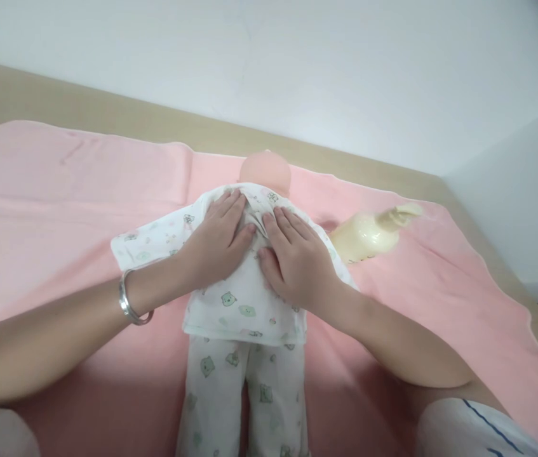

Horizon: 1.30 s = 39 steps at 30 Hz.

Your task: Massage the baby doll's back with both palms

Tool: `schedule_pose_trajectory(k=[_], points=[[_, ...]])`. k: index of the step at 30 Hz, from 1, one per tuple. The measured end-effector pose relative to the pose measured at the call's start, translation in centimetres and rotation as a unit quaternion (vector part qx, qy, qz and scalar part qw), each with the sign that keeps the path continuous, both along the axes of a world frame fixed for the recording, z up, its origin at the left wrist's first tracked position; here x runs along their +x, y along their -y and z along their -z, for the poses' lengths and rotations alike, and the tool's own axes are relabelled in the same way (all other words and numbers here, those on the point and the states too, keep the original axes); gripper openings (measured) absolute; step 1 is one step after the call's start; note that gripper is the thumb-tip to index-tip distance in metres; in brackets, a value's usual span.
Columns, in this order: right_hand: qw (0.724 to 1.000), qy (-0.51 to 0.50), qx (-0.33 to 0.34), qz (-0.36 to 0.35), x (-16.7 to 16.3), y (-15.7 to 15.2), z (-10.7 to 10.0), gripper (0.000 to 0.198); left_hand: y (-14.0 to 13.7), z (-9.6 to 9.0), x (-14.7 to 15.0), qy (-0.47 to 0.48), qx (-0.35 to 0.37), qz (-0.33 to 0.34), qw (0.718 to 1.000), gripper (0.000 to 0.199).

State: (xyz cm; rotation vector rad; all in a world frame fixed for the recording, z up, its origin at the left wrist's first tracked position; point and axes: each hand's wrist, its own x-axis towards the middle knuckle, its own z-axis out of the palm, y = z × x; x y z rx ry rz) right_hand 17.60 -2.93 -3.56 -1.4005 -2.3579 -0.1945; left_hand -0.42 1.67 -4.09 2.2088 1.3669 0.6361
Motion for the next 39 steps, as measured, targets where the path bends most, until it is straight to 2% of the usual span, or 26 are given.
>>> schedule_pose_trajectory(k=[5,12,16,19,23,27,31,35,39], points=[[0.998,-0.033,-0.039,0.026,-0.1,-0.3,0.2,0.058,0.2,0.3,0.1,-0.015,0.026,0.009,1.000,0.072],[0.994,-0.055,-0.074,0.052,0.6,-2.3,0.4,0.067,1.8,-0.7,0.1,0.025,0.036,-0.028,0.999,0.057],[0.996,-0.056,-0.064,0.036,0.9,-2.6,0.6,0.066,3.4,-0.6,0.4,0.024,0.068,0.021,0.997,0.054],[0.996,-0.053,-0.059,0.028,0.9,-2.5,0.5,0.067,3.8,-0.5,0.6,0.008,0.065,0.047,0.997,0.057],[0.996,-0.047,-0.064,0.027,0.8,-2.4,0.4,0.066,3.2,-0.6,0.4,0.014,0.045,0.045,0.998,0.058],[0.997,-0.032,-0.058,0.032,0.7,-2.0,0.3,0.066,2.0,-1.1,0.1,0.020,-0.005,0.028,0.999,0.059],[0.999,-0.008,-0.034,0.030,0.3,-0.8,0.0,0.062,0.8,-1.0,-0.1,0.003,-0.029,0.000,1.000,0.068],[1.000,-0.003,-0.003,0.027,0.0,0.0,0.0,0.057,0.1,0.2,0.0,-0.007,0.018,0.000,1.000,0.075],[0.999,-0.030,-0.025,0.019,0.5,-0.9,0.5,0.058,0.1,1.0,0.1,-0.002,0.056,0.011,0.998,0.072]])
